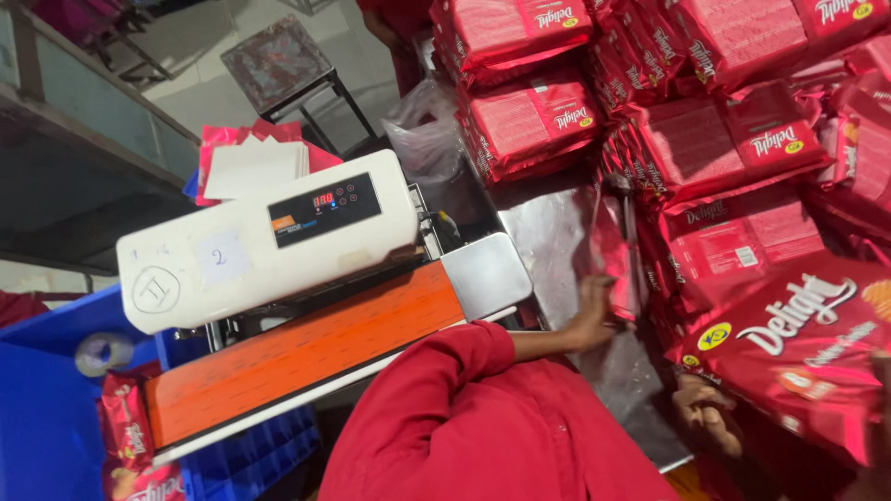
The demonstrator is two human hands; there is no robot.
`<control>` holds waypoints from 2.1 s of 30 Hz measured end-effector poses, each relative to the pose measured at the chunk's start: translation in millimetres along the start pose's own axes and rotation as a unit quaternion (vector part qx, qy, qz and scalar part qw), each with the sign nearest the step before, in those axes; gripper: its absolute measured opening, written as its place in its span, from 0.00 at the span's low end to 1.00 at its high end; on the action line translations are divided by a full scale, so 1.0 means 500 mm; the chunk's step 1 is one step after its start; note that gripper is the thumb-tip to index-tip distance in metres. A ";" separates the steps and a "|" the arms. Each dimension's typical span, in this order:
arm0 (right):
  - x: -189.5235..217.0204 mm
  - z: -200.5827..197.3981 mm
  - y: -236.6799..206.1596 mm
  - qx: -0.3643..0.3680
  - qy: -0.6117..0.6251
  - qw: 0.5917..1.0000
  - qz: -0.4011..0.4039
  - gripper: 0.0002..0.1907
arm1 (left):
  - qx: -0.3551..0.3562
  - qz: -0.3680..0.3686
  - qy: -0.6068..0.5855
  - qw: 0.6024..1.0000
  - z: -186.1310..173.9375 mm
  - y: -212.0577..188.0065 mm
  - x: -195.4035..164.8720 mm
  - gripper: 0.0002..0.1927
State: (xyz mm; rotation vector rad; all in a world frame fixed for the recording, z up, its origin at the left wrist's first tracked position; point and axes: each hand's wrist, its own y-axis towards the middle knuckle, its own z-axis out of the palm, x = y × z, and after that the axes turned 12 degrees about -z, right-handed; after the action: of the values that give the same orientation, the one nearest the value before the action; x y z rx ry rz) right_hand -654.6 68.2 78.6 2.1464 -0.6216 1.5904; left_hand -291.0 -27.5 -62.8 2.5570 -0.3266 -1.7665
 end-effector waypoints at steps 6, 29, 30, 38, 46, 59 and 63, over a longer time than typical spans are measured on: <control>0.217 0.070 -0.092 0.087 0.088 0.992 -0.027 0.27 | 0.243 0.199 -0.014 0.949 -0.001 0.024 -0.033 0.54; 0.153 0.817 -0.183 0.388 -0.039 0.821 -0.416 0.61 | 0.034 -0.017 0.061 0.997 -0.435 -0.178 -0.009 0.54; 0.181 0.808 -0.184 0.441 -0.070 0.809 -0.383 0.61 | 0.056 -0.058 -0.022 0.997 -0.448 -0.183 -0.005 0.54; 0.305 0.773 -0.168 0.668 -0.162 0.628 -0.366 0.37 | -0.186 -0.120 -0.068 0.973 -0.523 -0.186 0.094 0.61; 0.243 0.787 -0.226 0.413 -0.066 0.735 -0.534 0.08 | -0.193 -0.081 -0.252 0.945 -0.489 -0.161 0.089 0.36; 0.225 0.858 -0.224 0.355 -0.066 0.673 -0.645 0.05 | -0.228 -0.106 -0.116 0.961 -0.572 -0.185 0.095 0.24; 0.184 0.825 -0.171 0.474 -0.085 0.681 -0.552 0.16 | -0.226 -0.117 -0.147 0.956 -0.564 -0.193 0.122 0.22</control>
State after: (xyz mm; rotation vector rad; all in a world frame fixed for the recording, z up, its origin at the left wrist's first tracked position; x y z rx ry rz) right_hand -259.4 -101.5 48.8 2.3736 1.5803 0.9597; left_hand 6.5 26.3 -30.2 2.0827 0.3598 -2.0120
